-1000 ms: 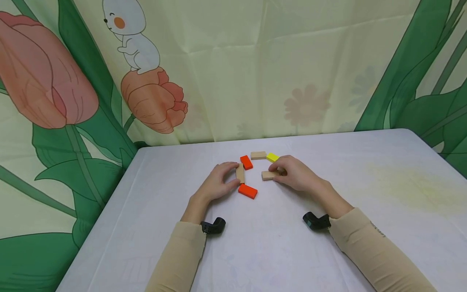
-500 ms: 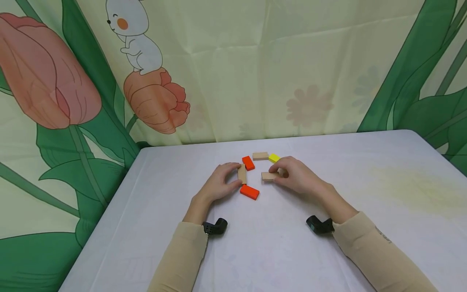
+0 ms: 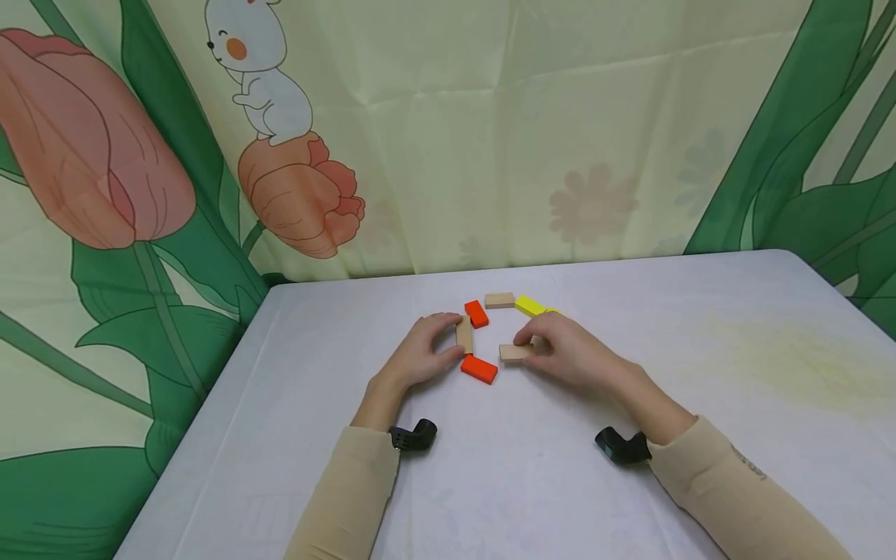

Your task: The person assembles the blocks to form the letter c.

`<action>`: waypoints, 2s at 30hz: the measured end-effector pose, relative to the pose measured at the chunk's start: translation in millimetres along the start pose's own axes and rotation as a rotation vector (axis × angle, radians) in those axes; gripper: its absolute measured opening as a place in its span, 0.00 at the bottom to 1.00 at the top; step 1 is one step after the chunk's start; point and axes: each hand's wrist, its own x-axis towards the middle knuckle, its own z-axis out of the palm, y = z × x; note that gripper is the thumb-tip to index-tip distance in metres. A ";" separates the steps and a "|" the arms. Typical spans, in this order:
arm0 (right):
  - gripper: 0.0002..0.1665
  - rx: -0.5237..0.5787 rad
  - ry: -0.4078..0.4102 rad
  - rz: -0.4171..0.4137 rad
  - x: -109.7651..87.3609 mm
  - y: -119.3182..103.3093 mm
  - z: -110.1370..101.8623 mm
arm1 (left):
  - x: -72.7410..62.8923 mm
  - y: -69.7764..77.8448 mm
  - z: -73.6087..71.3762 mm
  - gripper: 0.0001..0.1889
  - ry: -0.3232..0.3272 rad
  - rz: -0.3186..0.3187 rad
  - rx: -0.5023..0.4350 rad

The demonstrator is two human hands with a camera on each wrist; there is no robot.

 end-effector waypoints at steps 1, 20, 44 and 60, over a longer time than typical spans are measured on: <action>0.15 -0.003 -0.007 0.004 -0.7 -1.0 0.5 | -0.1 0.3 0.0 0.30 -0.001 -0.001 -0.001; 0.13 -0.019 -0.061 -0.088 -11.0 -3.3 6.3 | 0.0 -0.5 -0.7 0.30 -0.002 0.002 -0.008; 0.13 -0.005 -0.144 -0.093 -10.1 -5.1 10.6 | 0.5 0.3 -0.4 0.30 -0.002 0.002 -0.003; 0.13 -0.035 -0.126 -0.082 -12.8 -5.9 11.9 | 0.8 0.1 0.1 0.30 0.003 0.001 -0.001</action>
